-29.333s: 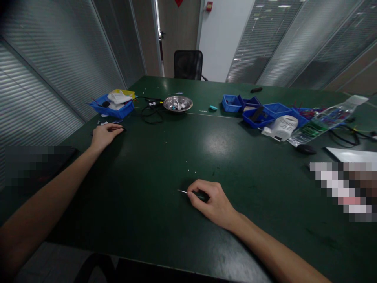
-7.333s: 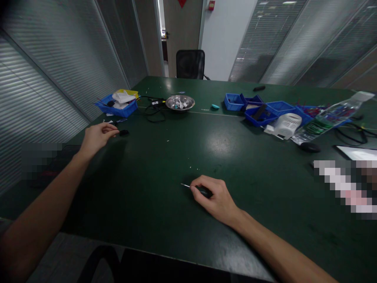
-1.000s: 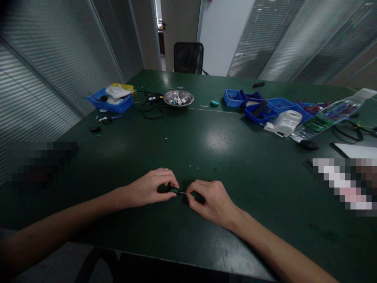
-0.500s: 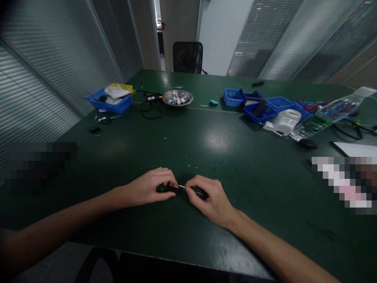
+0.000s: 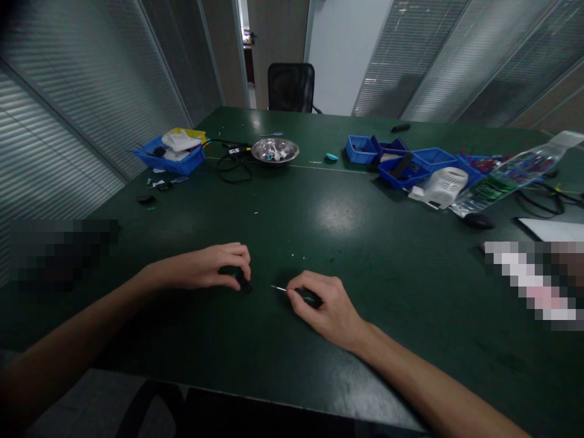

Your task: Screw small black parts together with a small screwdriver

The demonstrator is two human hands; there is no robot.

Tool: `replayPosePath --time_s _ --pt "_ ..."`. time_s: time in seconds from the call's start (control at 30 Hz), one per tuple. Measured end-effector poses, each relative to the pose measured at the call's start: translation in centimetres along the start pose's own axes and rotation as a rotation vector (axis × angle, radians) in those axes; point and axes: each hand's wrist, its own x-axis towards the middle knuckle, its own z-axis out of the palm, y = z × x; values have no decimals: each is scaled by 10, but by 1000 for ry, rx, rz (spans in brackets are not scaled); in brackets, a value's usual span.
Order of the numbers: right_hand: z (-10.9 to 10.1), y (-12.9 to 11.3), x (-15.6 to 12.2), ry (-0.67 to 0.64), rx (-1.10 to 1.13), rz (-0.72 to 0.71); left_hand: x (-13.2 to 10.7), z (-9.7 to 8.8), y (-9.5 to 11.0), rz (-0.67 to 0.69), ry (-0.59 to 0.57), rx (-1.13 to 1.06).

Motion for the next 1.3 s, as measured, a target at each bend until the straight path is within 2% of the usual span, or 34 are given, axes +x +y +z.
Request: replayPosePath --time_s 0.13,0.3,0.4,0.5,0.63,0.77,0.93,1.0,1.07,1.2,1.3 --pt "0 0 -1 -2 12 -7 -17 -31 -43 -160 201 75" --pt "-1 2 -4 -17 9 6 -56 -68 -112 -464 637 259" --pt "-1 3 -5 -22 3 1 -78 -79 -146 -605 814 343" --pt "-1 1 -4 -19 -1 -3 -91 -83 -164 -671 892 406" --pt "-1 -2 -3 -15 4 1 -96 -83 -164 -710 923 411" --pt "-2 -1 -3 -12 6 -4 -96 -87 -148 -711 975 350" --pt "-1 1 -4 -27 7 6 -93 -93 -127 -707 1149 121" --pt "-1 1 -4 -30 5 8 -92 -93 -128 -636 1215 25" --pt "-1 1 -4 -29 6 8 -92 -92 -133 -588 1231 -42" --pt "-2 0 -4 -27 11 8 -95 -91 -146 -622 1210 -95" --pt "-2 1 -4 -26 7 7 -95 -91 -146 -657 1238 -93"
